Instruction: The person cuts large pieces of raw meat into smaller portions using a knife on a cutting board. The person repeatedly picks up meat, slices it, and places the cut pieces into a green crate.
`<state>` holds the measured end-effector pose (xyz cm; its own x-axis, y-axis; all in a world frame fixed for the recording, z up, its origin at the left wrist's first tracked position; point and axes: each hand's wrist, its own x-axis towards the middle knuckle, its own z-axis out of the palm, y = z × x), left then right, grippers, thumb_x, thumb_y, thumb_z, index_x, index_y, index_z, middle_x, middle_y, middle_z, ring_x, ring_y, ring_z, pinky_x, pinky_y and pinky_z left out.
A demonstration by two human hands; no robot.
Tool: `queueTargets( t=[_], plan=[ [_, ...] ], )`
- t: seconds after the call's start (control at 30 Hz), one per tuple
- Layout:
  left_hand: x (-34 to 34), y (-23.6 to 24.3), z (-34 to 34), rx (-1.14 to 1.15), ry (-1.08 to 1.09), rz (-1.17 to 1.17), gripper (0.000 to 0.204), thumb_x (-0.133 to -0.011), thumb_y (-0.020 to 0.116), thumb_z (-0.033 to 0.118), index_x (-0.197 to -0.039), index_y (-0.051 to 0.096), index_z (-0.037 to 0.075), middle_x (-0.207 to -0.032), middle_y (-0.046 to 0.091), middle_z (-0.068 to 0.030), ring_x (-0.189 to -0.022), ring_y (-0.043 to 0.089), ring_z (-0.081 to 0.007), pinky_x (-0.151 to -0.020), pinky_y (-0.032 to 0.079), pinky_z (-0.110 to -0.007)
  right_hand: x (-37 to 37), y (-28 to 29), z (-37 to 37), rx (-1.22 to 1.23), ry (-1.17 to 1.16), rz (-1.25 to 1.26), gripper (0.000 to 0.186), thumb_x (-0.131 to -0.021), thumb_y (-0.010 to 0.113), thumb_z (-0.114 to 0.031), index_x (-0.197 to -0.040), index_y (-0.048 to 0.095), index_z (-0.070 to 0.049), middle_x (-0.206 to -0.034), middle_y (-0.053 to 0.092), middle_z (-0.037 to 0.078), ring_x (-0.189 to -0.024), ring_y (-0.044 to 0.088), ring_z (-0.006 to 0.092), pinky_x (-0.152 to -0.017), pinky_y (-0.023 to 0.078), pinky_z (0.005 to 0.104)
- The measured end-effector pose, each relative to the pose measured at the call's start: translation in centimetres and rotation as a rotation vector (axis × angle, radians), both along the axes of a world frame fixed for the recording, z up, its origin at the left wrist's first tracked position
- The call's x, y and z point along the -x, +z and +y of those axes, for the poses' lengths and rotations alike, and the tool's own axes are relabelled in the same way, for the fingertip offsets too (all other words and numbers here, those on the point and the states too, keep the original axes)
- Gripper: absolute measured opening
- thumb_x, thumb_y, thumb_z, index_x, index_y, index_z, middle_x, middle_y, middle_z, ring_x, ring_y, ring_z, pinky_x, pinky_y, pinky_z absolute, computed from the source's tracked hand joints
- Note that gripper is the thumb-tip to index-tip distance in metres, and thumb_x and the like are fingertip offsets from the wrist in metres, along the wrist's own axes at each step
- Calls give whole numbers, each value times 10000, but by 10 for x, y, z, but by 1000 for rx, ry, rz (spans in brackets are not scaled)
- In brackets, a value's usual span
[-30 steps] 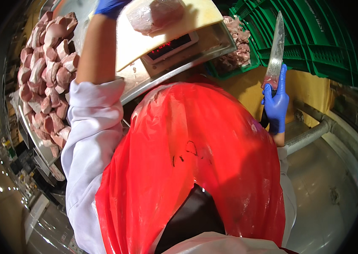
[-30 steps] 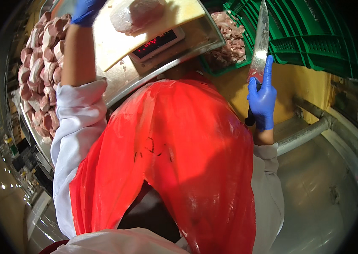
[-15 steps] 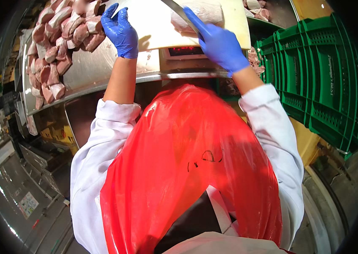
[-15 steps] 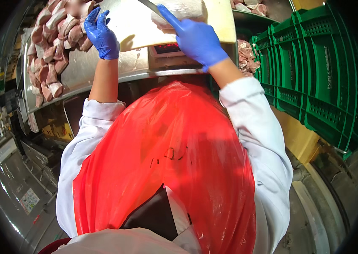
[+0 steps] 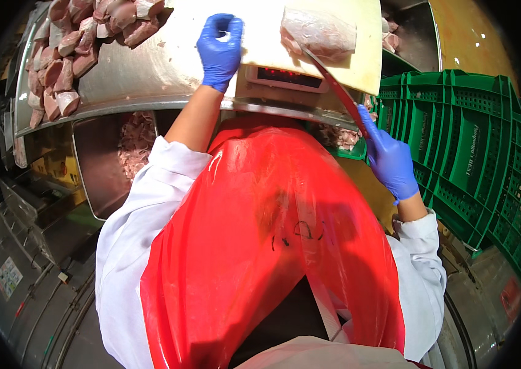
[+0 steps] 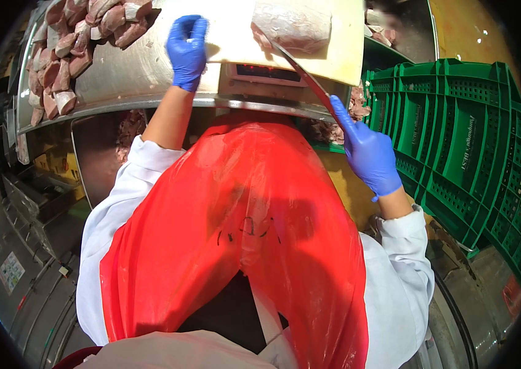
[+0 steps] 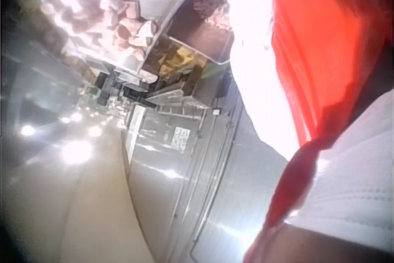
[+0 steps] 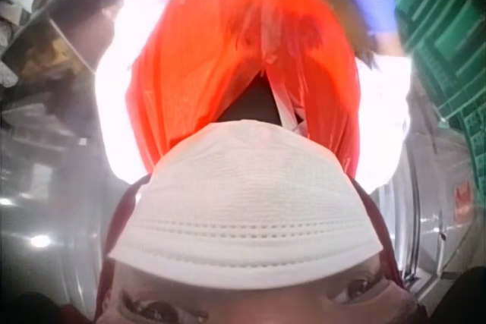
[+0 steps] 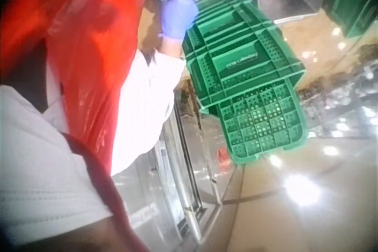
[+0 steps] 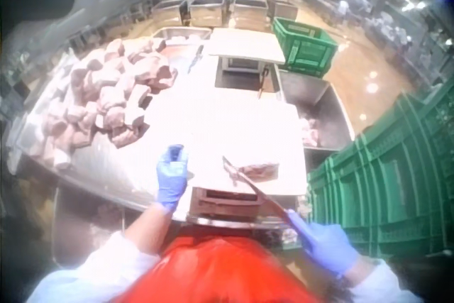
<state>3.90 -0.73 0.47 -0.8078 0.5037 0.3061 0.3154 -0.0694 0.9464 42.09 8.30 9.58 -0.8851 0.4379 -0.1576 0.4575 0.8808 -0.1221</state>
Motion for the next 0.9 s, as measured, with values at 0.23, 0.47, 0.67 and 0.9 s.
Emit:
queueTargets(
  t=[0.23,0.47,0.67,0.9],
  plan=[
    [-51,-11,26,441,-48,539,217,-812,762,325,-794,711,115,-710,707,-43,-691,688,-243,-738,500,-398,85,-1,21,130,-160,481,762,-921,607,-113,-1602,310,-286,-817,677,169,-660,647,390,-616,529,484],
    [-53,-16,19,394,-9,611,110,-831,703,224,-769,707,134,-690,679,-34,-707,658,-256,-752,471,-401,171,-23,17,-141,37,267,776,-877,608,-91,-1589,347,-253,-756,661,135,-614,661,323,-576,558,445],
    [-47,-22,12,354,23,649,100,-836,692,204,-770,700,129,-693,674,-46,-711,653,-275,-745,479,-428,72,21,14,-248,135,-162,887,-841,581,-2,-1621,271,-289,-716,580,133,-545,622,317,-508,524,440],
    [3,11,-4,18,-59,11,92,-896,744,88,-915,710,6,-828,730,-55,-730,664,-109,-697,542,-274,-63,22,9,-44,-62,-87,867,-858,621,-18,-1615,291,-283,-714,604,164,-561,615,332,-563,525,457]
  ],
)
